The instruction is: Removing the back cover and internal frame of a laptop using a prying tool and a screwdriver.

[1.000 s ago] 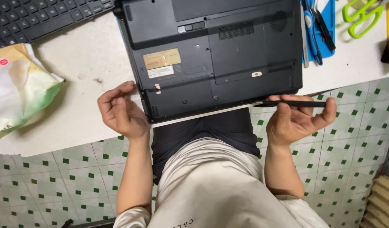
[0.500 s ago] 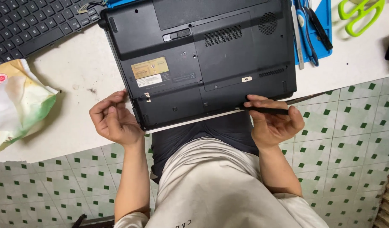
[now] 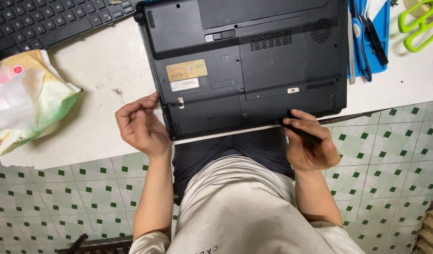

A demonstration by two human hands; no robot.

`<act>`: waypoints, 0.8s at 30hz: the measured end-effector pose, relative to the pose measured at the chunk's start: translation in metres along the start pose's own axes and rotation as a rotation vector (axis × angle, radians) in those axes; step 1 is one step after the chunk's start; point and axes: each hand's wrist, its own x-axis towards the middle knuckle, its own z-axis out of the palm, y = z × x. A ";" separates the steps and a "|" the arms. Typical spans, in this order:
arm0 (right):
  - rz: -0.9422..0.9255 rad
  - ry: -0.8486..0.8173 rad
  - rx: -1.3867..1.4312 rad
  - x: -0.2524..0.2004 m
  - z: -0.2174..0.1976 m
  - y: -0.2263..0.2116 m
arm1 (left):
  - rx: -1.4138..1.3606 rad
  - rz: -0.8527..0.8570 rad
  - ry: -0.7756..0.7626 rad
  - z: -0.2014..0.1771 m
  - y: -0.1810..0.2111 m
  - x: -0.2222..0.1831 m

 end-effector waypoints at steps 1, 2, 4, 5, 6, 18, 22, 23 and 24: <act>-0.021 -0.026 -0.067 0.006 0.003 -0.006 | -0.010 0.004 -0.004 0.000 -0.001 0.000; -0.025 -0.030 -0.066 0.002 0.002 -0.004 | -0.013 0.006 0.000 0.000 -0.001 -0.001; -0.147 -0.038 -0.078 -0.006 0.001 0.001 | -0.009 0.002 -0.001 0.001 0.000 -0.001; -0.149 -0.041 -0.079 -0.002 0.003 -0.001 | -0.011 0.002 0.002 0.001 0.000 -0.001; -0.104 -0.067 -0.076 0.003 0.004 -0.003 | -0.013 -0.001 -0.004 0.000 0.001 -0.001; 0.009 -0.128 -0.047 0.011 -0.003 -0.004 | -0.025 -0.008 -0.003 0.001 0.003 0.000; -0.004 -0.165 0.006 0.015 -0.003 -0.005 | -0.029 -0.016 -0.014 0.000 0.003 0.000; -0.006 -0.165 0.003 0.015 -0.004 -0.005 | -0.032 -0.016 -0.015 0.000 0.004 0.000; -0.009 -0.178 0.010 0.016 -0.005 -0.004 | -0.030 -0.020 -0.015 0.001 0.004 0.000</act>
